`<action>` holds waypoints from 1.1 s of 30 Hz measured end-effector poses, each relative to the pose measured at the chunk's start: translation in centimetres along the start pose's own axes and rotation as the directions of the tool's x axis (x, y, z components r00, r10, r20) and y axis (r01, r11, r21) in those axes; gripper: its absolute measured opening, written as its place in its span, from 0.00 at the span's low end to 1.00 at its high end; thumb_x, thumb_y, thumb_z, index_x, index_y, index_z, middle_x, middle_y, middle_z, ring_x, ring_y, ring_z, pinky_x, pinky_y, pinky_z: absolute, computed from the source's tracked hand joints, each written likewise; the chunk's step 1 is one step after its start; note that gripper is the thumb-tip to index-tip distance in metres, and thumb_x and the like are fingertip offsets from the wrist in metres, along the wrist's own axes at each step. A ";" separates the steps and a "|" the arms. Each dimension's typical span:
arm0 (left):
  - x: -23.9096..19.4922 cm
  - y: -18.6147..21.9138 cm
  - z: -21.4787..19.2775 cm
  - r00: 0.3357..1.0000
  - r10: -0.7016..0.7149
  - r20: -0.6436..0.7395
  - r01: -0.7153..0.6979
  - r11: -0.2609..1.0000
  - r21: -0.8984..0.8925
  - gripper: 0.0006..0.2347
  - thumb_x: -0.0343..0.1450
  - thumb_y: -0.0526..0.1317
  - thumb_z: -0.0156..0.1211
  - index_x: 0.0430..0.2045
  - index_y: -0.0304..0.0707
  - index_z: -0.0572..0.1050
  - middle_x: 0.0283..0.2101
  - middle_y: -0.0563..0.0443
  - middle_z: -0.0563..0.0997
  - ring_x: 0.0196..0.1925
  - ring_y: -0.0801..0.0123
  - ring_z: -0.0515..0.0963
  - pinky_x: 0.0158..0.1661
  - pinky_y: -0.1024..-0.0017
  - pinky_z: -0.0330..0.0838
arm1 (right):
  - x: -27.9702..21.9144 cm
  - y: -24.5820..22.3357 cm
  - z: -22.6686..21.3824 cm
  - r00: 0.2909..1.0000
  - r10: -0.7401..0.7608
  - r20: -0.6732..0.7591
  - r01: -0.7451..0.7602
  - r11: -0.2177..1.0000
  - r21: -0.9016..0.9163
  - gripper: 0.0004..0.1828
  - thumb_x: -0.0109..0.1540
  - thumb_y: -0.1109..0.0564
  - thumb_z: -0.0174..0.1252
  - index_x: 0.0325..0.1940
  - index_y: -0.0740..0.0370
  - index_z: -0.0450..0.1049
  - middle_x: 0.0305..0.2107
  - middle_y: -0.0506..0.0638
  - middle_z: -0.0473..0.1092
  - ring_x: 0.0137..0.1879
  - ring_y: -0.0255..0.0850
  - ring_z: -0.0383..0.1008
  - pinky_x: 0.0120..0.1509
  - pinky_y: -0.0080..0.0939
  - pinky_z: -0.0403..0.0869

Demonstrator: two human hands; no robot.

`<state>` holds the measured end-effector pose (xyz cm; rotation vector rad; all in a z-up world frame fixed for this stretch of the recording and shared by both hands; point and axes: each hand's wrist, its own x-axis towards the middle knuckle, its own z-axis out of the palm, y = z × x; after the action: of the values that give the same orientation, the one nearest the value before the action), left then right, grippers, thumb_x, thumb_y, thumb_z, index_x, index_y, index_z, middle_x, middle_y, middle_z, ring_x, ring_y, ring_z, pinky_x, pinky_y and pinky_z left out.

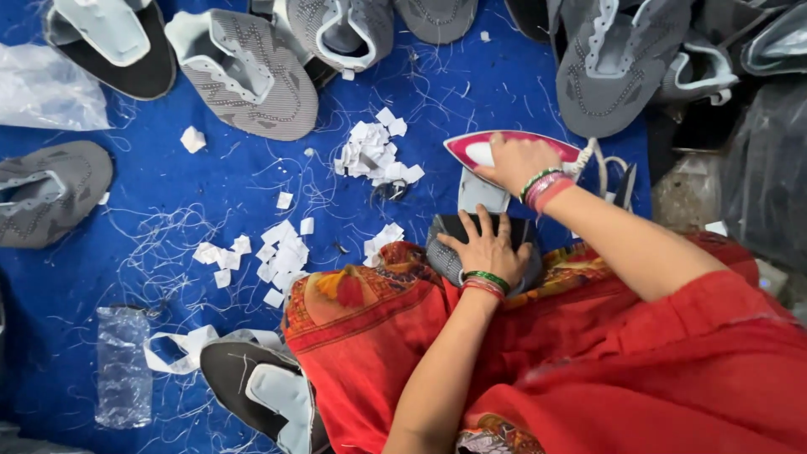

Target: Ironing shoe components and assembling inserts during shoe manufacturing.

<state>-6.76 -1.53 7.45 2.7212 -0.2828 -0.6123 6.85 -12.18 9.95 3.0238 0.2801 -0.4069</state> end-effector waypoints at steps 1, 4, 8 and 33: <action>-0.1 0.2 -0.2 1.000 0.007 0.004 -0.007 1.000 0.007 0.34 0.67 0.63 0.52 0.69 0.53 0.61 0.75 0.37 0.51 0.76 0.33 0.43 0.57 0.12 0.37 | 0.3 0.6 -0.3 0.999 -0.014 -0.050 0.015 1.000 0.016 0.42 0.61 0.27 0.58 0.60 0.66 0.69 0.28 0.60 0.78 0.33 0.53 0.82 0.35 0.53 0.79; 0.2 0.3 -0.4 1.000 0.009 0.008 -0.009 0.999 -0.035 0.36 0.65 0.64 0.54 0.69 0.53 0.61 0.75 0.37 0.50 0.76 0.33 0.43 0.57 0.13 0.37 | 2.9 1.9 1.9 0.969 -0.062 -0.240 0.065 0.998 0.002 0.42 0.59 0.28 0.59 0.59 0.67 0.70 0.29 0.61 0.78 0.32 0.53 0.82 0.34 0.53 0.79; 0.0 -0.1 0.8 1.000 0.011 -0.007 -0.012 1.000 -0.014 0.37 0.64 0.64 0.55 0.70 0.53 0.60 0.75 0.36 0.51 0.75 0.33 0.44 0.56 0.12 0.37 | 3.6 1.9 -0.7 0.985 0.075 -0.157 -0.062 0.994 0.089 0.41 0.62 0.27 0.58 0.61 0.66 0.69 0.28 0.63 0.78 0.32 0.55 0.82 0.35 0.54 0.79; -3.6 -0.4 -18.4 0.438 0.199 -0.877 -0.667 0.726 -0.168 0.11 0.71 0.41 0.62 0.45 0.44 0.79 0.55 0.44 0.79 0.58 0.50 0.79 0.58 0.60 0.75 | -4.8 10.3 13.9 0.653 0.392 -0.648 0.293 0.658 0.694 0.26 0.72 0.45 0.64 0.61 0.71 0.71 0.49 0.64 0.76 0.55 0.57 0.78 0.61 0.55 0.73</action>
<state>-1.72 4.87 24.29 1.9548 -0.4986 0.6903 0.72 -24.45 -1.58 3.8120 0.0223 1.1594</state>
